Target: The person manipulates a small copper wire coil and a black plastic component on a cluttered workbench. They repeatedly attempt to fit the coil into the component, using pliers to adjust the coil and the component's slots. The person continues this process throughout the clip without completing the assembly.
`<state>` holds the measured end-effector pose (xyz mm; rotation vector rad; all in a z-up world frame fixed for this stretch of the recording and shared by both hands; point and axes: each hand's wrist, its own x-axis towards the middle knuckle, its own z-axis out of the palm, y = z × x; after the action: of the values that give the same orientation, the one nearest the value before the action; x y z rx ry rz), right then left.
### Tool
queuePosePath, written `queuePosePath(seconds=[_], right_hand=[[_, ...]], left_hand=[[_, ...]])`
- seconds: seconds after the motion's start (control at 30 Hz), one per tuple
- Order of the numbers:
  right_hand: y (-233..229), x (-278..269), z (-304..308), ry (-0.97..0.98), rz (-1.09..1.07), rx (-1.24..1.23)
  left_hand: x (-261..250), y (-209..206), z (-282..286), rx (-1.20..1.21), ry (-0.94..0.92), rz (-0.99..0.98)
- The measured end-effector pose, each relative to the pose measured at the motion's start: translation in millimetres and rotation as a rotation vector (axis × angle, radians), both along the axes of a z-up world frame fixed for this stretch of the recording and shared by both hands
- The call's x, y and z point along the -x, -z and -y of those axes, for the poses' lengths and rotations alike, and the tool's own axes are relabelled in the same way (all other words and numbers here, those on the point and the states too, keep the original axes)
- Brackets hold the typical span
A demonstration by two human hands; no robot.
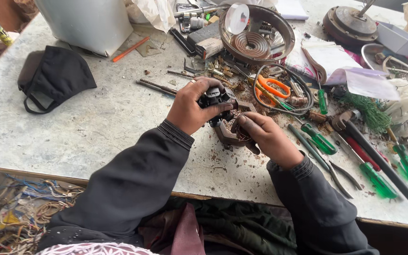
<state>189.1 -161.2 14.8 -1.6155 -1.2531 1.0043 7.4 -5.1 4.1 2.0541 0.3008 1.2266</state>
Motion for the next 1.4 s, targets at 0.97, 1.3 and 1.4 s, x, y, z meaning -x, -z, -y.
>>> queuePosePath(seconds=[0.97,1.3,1.4], right_hand=[[-24,6,15,-0.128,0.524,-0.168],[-29,12,11,-0.059,0.922,-0.082],[-33,14,9,-0.019,0.865,-0.072]], left_hand=[[-13,25,-13,0.726,0.307,-0.026],[-22,52,-29,0.931,0.341,-0.188],[-23,58,-31,0.973,0.372,-0.141]])
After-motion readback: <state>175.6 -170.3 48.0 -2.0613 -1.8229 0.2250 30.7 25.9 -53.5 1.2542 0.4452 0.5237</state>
